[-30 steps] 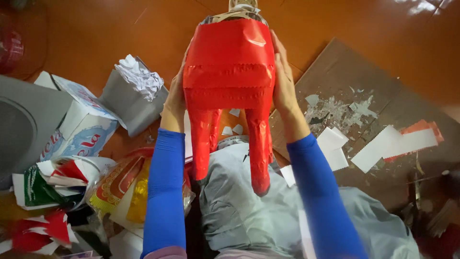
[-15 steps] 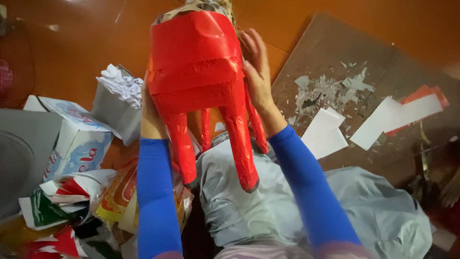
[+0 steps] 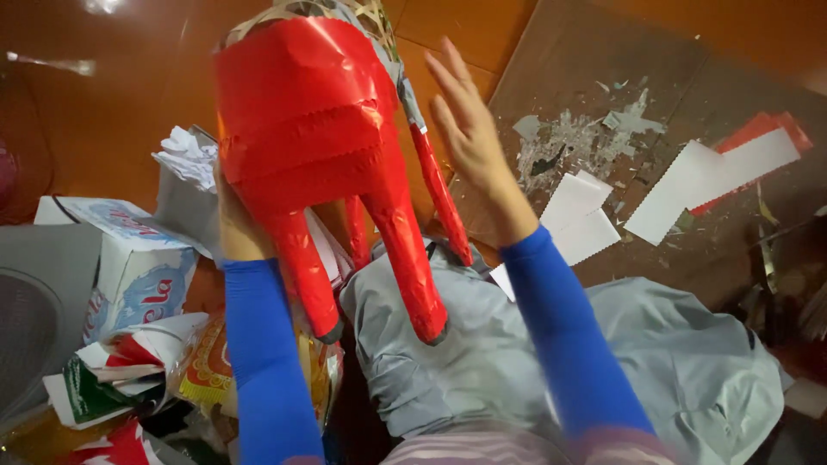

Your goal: Assemble and decorate a paper and bamboo structure using glue and paper strips.

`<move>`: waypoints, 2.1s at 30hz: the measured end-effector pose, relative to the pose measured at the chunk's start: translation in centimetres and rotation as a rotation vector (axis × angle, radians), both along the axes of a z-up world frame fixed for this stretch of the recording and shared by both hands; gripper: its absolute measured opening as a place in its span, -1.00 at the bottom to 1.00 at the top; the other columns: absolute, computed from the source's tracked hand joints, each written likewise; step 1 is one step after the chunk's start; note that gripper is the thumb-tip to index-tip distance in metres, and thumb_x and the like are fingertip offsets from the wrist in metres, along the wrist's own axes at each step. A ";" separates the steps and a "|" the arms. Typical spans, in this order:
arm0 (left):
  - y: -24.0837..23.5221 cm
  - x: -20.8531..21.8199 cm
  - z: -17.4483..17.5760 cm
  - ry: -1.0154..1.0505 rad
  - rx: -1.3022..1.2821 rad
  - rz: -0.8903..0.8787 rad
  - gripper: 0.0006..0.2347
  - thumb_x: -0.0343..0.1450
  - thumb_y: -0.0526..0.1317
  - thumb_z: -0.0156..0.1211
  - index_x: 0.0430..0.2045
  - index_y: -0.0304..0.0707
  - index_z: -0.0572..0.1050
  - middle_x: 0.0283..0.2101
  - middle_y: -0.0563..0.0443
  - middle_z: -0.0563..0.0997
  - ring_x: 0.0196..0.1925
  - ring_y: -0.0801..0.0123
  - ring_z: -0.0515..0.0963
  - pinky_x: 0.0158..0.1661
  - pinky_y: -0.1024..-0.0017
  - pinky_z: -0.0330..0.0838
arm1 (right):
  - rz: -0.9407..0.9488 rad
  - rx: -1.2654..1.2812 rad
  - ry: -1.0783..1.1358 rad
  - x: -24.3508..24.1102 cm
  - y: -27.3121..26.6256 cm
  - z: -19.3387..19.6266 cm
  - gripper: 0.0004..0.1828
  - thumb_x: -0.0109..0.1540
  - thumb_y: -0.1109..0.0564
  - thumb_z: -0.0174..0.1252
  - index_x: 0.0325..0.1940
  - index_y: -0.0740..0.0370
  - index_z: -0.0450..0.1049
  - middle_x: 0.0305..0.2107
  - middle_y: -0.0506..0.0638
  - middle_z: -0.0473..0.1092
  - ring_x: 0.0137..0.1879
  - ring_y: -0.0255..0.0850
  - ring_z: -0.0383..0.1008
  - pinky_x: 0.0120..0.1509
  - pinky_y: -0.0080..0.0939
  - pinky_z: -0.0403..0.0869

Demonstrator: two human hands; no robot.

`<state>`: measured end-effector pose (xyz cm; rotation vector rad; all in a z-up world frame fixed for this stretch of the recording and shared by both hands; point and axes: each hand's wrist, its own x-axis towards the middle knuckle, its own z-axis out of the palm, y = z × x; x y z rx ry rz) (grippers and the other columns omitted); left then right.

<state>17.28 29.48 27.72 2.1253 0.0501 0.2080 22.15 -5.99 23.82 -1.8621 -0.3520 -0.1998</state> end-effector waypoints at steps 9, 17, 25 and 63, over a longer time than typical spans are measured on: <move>-2.1 5.7 1.7 0.005 -0.374 -0.078 -0.43 0.55 0.00 0.14 0.42 -0.24 0.14 0.39 -0.10 0.41 0.42 0.18 0.43 0.38 0.22 0.36 | 0.306 0.602 0.058 0.4 8.3 3.9 -0.37 0.57 -0.07 -0.22 0.69 0.10 -0.15 0.65 0.04 -0.27 0.78 -0.10 -0.31 0.85 -0.11 -0.24; -3.3 4.9 2.6 0.002 -0.752 -0.105 -0.39 0.57 0.04 0.14 0.47 -0.26 0.11 0.46 -0.09 0.36 0.50 0.18 0.36 0.47 0.20 0.29 | 0.296 0.658 -0.068 1.3 9.1 0.6 -0.36 0.54 0.01 -0.17 0.67 0.17 -0.15 0.61 -0.02 -0.22 0.74 -0.23 -0.28 0.82 -0.28 -0.21; -2.7 -6.3 2.1 0.001 -1.154 -0.059 -0.34 0.59 0.07 0.13 0.53 -0.28 0.08 0.52 -0.08 0.32 0.58 0.18 0.29 0.56 0.18 0.22 | 0.307 0.790 0.514 -7.7 2.8 2.0 -0.18 0.50 -0.21 -0.05 0.69 0.28 -0.08 0.58 0.17 0.04 0.64 -0.05 0.11 0.69 -0.06 0.18; 4.3 -10.5 -15.2 0.375 -0.409 0.174 -0.75 0.49 -0.36 0.31 -0.03 -0.49 0.41 -0.14 -0.21 0.54 -0.14 0.20 0.52 -0.10 0.30 0.43 | 0.380 0.484 0.657 -9.3 7.7 -15.4 -0.60 0.26 0.31 0.25 0.19 0.27 0.41 -0.01 0.03 0.45 0.11 -0.22 0.44 0.28 -0.22 0.45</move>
